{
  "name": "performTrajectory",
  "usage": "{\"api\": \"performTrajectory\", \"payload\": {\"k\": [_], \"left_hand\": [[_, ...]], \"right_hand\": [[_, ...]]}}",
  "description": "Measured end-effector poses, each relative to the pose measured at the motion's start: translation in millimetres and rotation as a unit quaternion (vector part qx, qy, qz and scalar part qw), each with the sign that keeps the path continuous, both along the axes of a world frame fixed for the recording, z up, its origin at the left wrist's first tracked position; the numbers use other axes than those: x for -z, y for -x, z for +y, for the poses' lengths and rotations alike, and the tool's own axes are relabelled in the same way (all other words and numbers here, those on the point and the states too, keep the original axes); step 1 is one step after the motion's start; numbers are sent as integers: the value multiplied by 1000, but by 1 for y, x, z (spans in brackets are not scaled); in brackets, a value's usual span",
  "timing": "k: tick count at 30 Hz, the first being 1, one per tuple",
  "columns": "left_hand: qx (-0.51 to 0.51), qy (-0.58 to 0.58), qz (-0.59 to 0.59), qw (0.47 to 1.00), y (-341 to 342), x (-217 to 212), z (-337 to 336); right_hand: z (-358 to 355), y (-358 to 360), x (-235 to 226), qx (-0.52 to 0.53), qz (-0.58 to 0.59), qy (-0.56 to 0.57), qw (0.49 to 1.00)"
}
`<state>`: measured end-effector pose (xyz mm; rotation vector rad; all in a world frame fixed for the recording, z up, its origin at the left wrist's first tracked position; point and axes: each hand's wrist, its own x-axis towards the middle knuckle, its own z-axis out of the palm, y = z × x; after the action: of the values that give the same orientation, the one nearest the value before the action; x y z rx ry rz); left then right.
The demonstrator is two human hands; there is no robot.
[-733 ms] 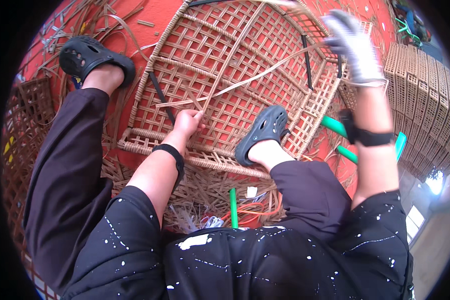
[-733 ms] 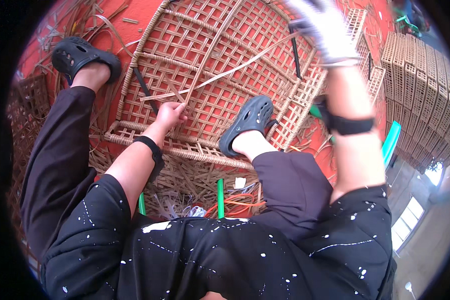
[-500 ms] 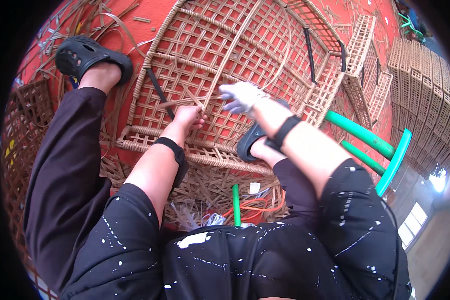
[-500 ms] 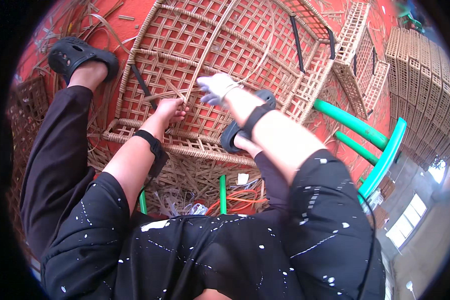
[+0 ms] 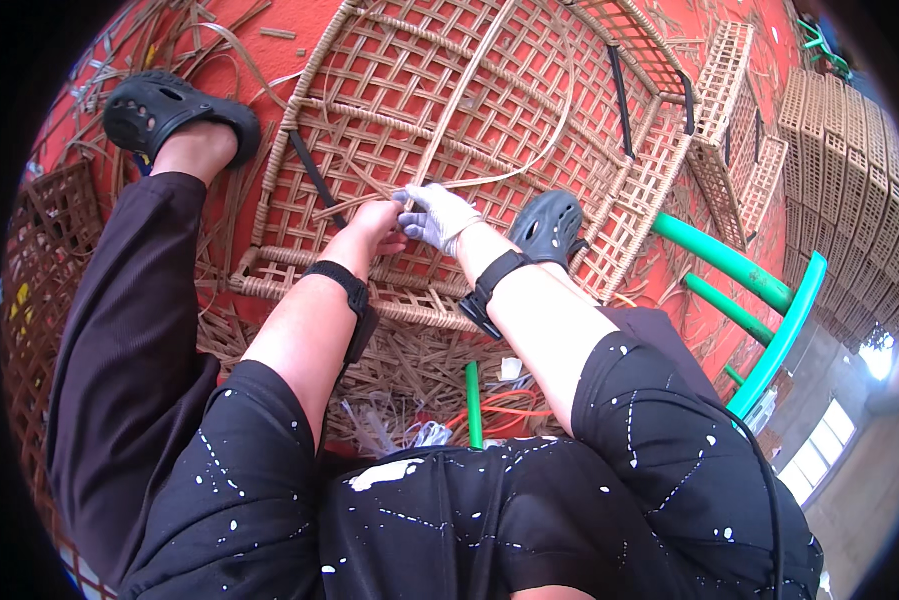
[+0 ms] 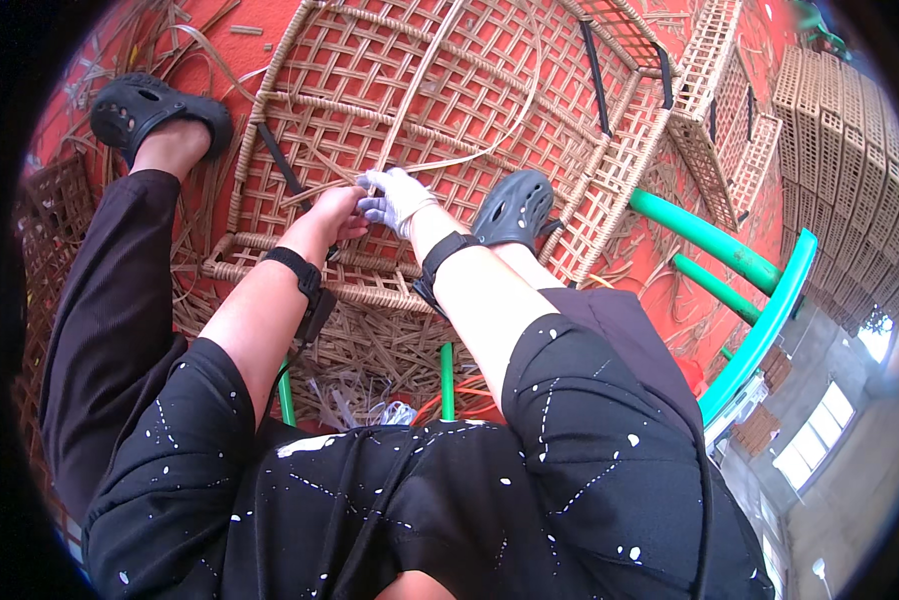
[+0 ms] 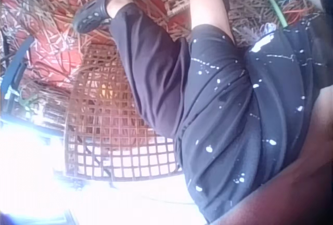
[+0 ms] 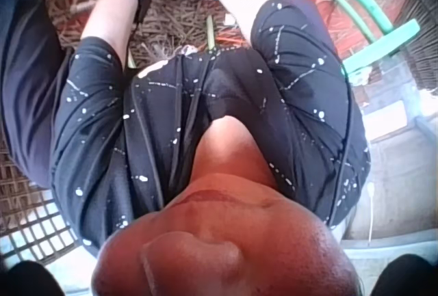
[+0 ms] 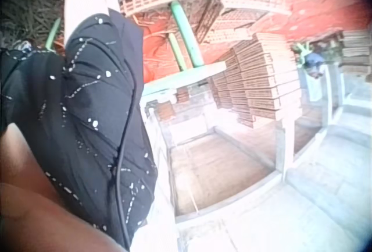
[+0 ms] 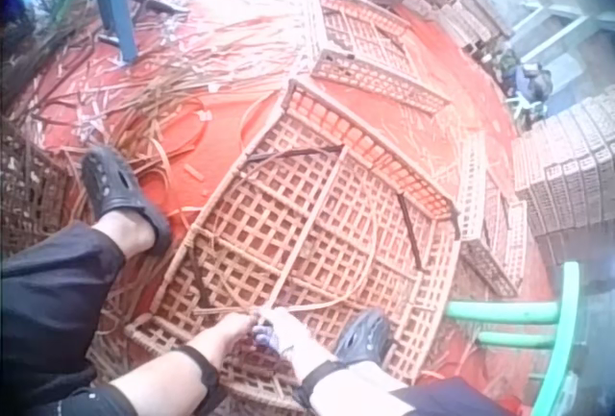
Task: The recorder is weaving strips of material, likely rattan or plastic, onto a furniture frame in a manufacturing setting.
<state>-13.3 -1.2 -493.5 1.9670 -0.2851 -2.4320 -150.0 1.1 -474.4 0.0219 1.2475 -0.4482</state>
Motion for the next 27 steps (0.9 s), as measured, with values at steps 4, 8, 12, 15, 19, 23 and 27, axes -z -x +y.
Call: {"api": "performTrajectory", "payload": {"k": [4,8,12,15,19,23,27], "left_hand": [[-2,24,15,1000,-4,-2,2],[-2,44,61,997,-8,-3,5],[13,69,62,996,-11,-1,11],[8,84,85,993,-10,2,16],[27,89,83,992,-13,3,15],[11,86,95,992,-14,2,14],[7,86,93,992,-12,0,13]], "right_hand": [[1,0,-5,-185,106,92,973],[-8,8,-8,-465,256,235,814],[-18,25,-19,-705,255,299,591],[-17,33,-22,-662,254,308,634],[-9,26,-14,-554,323,351,683],[-3,8,-9,-349,219,216,885],[-3,0,-21,-624,323,275,656]]}}
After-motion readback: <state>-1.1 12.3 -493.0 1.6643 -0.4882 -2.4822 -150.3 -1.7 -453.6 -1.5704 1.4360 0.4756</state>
